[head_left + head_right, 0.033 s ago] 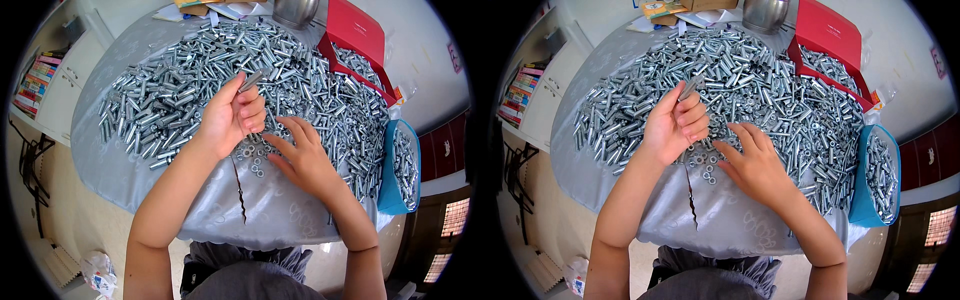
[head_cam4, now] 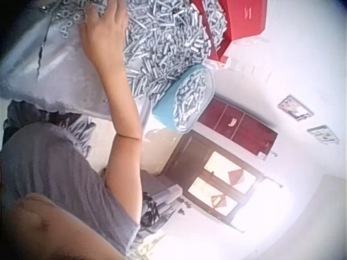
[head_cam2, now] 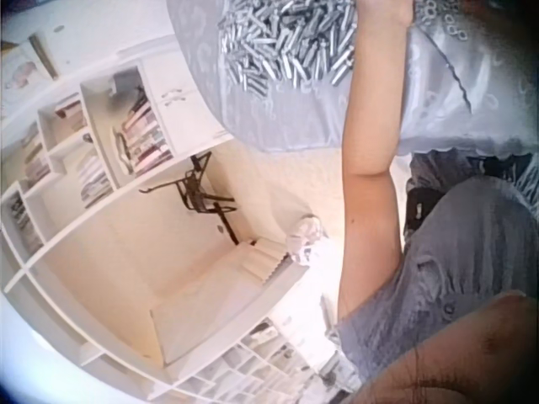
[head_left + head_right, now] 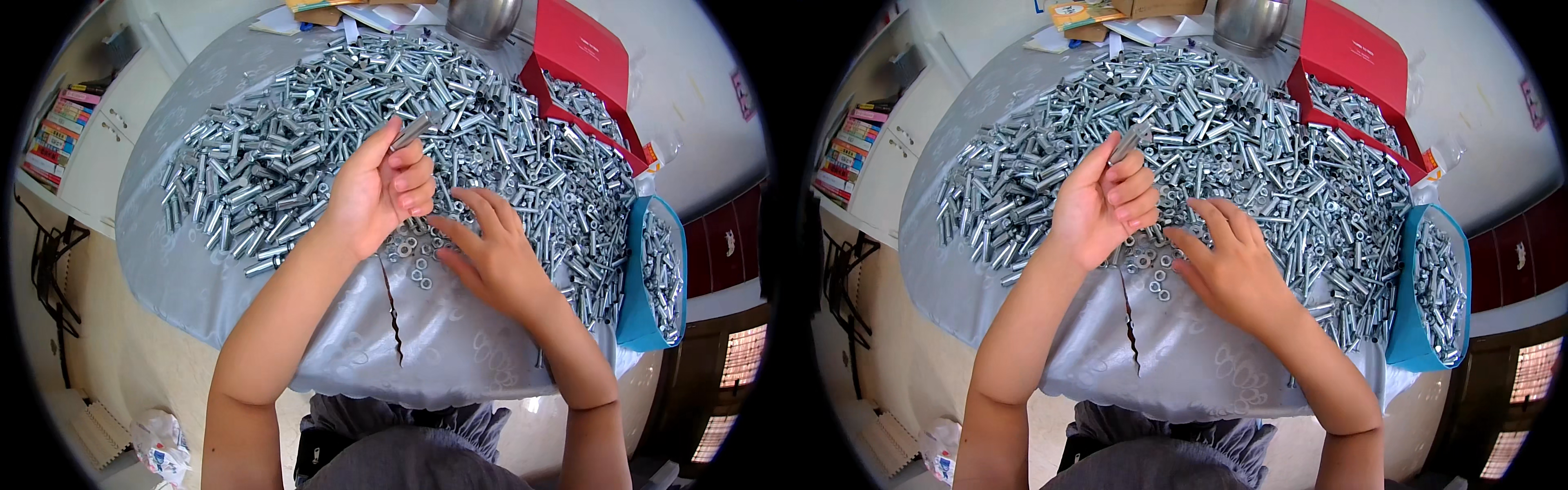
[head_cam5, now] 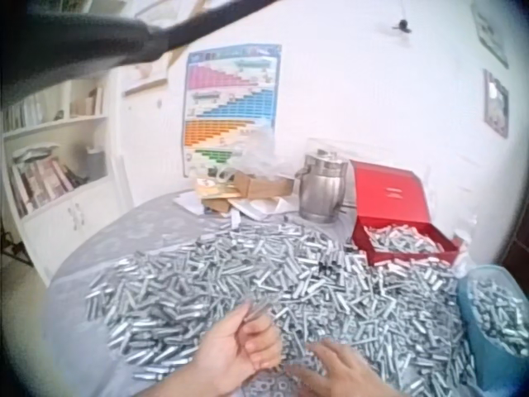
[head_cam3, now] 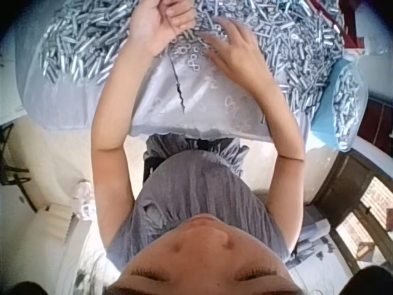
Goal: The person repeatedly picks up bolts and washers from a large pile on a table and threads the washers onto the bolts by hand. The person handles the hardware one at a time, screwing the washers onto the bolts and placing the assembled units back onto the table.
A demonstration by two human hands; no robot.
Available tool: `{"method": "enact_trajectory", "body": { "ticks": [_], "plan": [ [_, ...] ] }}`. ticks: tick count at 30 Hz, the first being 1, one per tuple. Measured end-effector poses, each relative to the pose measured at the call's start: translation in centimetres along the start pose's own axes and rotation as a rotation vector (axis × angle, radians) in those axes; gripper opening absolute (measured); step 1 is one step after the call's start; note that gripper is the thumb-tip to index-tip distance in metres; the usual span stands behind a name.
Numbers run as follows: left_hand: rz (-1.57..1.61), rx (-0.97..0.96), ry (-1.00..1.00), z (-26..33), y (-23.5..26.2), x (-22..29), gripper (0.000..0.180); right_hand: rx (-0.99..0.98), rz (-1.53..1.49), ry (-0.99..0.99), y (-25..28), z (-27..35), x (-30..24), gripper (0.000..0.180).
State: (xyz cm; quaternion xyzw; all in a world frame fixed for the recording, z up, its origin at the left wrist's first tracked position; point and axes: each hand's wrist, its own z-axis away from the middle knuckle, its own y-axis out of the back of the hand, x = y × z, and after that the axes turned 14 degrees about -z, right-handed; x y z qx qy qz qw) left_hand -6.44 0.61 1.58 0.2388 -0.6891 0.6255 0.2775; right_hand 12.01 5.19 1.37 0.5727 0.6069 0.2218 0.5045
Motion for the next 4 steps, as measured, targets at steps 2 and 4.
{"method": "enact_trajectory", "body": {
  "ticks": [2,4],
  "plan": [
    [0.017,-0.004,-0.002,0.0,0.09,0.06,0.042,0.009,0.018,0.006,-0.29,-0.52,0.4,0.034],
    [0.026,0.002,0.003,0.03,0.02,0.21,0.042,0.013,0.025,0.014,-0.57,-0.93,0.69,0.033]
  ]
}}
